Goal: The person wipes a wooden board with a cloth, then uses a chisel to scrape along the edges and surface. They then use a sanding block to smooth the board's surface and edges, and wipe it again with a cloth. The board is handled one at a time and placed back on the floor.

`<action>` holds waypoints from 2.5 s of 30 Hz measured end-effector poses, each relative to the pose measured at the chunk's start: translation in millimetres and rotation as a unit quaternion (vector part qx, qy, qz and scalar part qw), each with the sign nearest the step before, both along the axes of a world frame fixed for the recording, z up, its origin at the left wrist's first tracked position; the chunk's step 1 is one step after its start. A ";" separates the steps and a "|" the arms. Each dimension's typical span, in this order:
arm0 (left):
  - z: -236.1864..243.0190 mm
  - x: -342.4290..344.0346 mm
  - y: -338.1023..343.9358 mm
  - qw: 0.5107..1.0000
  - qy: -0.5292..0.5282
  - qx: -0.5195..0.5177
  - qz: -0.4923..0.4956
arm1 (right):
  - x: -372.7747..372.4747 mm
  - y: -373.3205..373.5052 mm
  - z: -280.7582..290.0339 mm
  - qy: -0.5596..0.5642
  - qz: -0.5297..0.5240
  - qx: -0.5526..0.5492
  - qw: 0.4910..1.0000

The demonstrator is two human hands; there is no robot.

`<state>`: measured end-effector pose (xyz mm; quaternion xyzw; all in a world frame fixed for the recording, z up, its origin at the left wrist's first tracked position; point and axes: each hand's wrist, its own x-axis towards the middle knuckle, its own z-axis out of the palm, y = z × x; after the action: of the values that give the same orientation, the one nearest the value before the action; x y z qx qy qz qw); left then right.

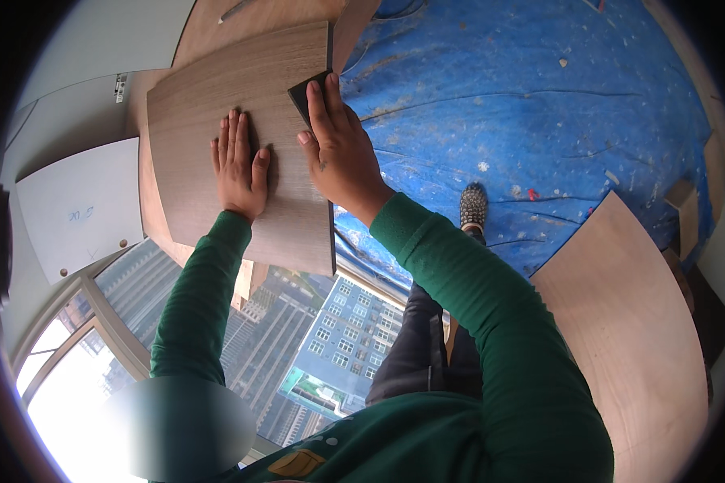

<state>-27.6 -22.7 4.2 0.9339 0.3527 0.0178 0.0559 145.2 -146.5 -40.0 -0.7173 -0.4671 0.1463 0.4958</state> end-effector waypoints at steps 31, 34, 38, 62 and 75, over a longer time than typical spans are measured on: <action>-39.5 236.1 90.3 0.997 -0.021 0.026 0.073 | 73.7 -302.5 -25.1 0.300 -0.061 -0.244 0.920; -37.6 217.5 73.7 0.994 0.007 0.101 -0.047 | 70.0 -308.2 -29.9 0.307 -0.053 -0.243 0.918; -21.3 166.9 -6.7 0.997 0.013 0.048 -0.066 | 74.3 -314.8 -27.1 0.294 -0.045 -0.249 0.921; -34.7 218.2 35.6 0.995 -0.058 0.079 0.019 | 146.5 -343.1 5.2 0.338 -0.057 -0.333 0.878; -27.1 209.8 12.3 0.984 -0.090 0.143 0.052 | 158.5 -387.8 10.0 0.344 -0.121 -0.355 0.861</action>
<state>182.1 -10.4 -22.9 0.9071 0.3883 0.1553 -0.0480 303.7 -534.3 -30.0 -0.7996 -0.0932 0.4787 0.3506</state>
